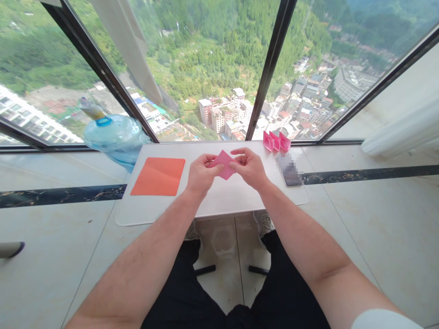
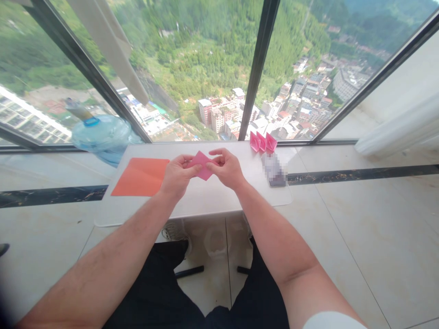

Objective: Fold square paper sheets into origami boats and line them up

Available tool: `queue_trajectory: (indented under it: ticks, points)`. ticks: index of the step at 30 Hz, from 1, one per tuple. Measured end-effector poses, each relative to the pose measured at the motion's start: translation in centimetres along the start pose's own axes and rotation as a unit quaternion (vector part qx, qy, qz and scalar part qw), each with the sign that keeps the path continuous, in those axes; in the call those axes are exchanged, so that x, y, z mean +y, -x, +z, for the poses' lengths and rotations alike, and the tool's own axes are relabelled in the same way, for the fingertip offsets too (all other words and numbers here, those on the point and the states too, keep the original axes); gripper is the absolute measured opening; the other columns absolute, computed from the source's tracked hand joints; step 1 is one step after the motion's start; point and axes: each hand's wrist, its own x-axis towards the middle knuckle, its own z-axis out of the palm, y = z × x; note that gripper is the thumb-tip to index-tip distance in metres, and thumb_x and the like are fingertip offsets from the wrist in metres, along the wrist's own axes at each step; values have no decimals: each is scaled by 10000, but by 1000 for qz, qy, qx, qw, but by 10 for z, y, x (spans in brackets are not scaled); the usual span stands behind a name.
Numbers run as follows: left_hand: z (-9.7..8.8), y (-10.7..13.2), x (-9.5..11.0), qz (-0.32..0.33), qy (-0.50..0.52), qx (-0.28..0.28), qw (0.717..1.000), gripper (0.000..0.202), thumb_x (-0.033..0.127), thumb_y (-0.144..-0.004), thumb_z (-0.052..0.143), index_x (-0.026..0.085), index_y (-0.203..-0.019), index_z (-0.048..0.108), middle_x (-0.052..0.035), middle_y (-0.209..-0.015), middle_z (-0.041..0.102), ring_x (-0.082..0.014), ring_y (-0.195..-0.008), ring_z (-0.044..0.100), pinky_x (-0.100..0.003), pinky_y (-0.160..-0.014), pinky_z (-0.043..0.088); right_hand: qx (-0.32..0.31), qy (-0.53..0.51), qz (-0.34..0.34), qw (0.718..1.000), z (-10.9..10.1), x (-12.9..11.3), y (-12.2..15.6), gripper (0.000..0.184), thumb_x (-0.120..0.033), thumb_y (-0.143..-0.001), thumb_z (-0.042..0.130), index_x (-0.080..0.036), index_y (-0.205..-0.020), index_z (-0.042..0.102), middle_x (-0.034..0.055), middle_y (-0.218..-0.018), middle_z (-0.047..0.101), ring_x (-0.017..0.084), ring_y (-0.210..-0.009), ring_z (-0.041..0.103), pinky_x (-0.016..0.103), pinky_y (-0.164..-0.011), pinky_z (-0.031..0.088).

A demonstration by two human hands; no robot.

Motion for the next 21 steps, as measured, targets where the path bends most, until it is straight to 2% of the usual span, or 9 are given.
queue_trajectory:
  ticks: [5, 13, 17, 21]
  points:
    - [-1, -1, -2, 22, -10, -2, 1000, 404, 290, -538, 887, 176, -874, 693, -16, -752, 734, -169, -663, 669, -271, -634, 521, -10, -11, -7, 1000, 0, 1, -2, 366, -305, -694, 766, -209, -1020, 632, -93, -565, 524, 91, -541, 454, 239, -538, 374]
    - [0, 2, 1, 8, -17, 0, 1000, 468, 333, -550, 901, 147, -931, 703, -35, -749, 748, -179, -665, 682, -309, -678, 555, 8, -15, -15, 1000, -2, 1, -3, 361, -278, -691, 756, -192, -1010, 612, -96, -572, 530, 82, -541, 462, 226, -531, 378]
    - [-3, 3, 7, -15, 14, -12, 1000, 486, 355, -614, 859, 132, -1021, 712, -50, -775, 751, -192, -700, 700, -369, -734, 594, 6, -12, -8, 1000, -6, 0, -3, 424, -287, -725, 739, -185, -1124, 636, -58, -625, 631, 106, -587, 556, 250, -583, 472]
    - [-9, 1, 10, -55, 38, -51, 996, 588, 316, -665, 800, 169, -1218, 663, -34, -779, 744, -208, -736, 719, -420, -755, 614, -38, -15, 13, 999, -13, 1, -3, 457, -340, -786, 698, -185, -1213, 657, -38, -639, 669, 127, -600, 609, 306, -646, 562]
